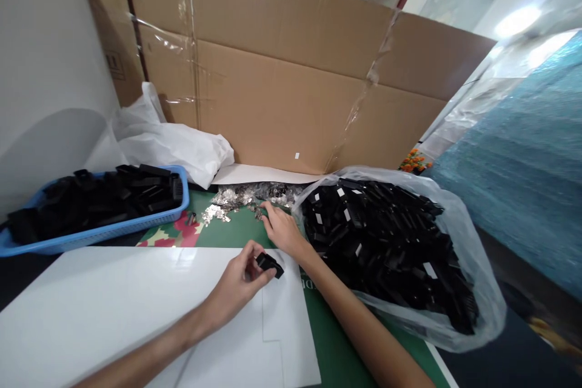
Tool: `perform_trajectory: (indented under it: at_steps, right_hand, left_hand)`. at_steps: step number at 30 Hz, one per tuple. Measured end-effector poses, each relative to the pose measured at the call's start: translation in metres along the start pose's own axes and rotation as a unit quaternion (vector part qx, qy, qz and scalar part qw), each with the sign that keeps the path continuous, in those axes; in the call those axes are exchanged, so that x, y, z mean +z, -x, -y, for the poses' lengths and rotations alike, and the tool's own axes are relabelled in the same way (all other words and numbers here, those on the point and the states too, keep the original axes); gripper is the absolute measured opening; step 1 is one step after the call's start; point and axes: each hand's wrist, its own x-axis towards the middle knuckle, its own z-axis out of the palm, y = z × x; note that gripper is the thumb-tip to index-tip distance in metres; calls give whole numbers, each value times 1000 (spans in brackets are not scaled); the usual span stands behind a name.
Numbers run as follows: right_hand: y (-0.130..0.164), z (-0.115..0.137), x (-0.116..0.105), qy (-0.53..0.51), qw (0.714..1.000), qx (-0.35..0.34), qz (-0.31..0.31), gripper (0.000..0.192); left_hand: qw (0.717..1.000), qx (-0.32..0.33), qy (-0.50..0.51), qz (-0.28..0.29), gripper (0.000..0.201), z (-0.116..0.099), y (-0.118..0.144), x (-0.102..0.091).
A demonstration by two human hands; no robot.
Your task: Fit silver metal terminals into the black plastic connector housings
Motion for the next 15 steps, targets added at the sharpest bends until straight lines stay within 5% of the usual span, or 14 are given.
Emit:
perform_trajectory:
  at_steps: [15]
  right_hand:
    - [-3,-27,-7,-92,993,49,-49,38]
  left_hand:
    - [999,32,-9,-18,28,-1,3,1]
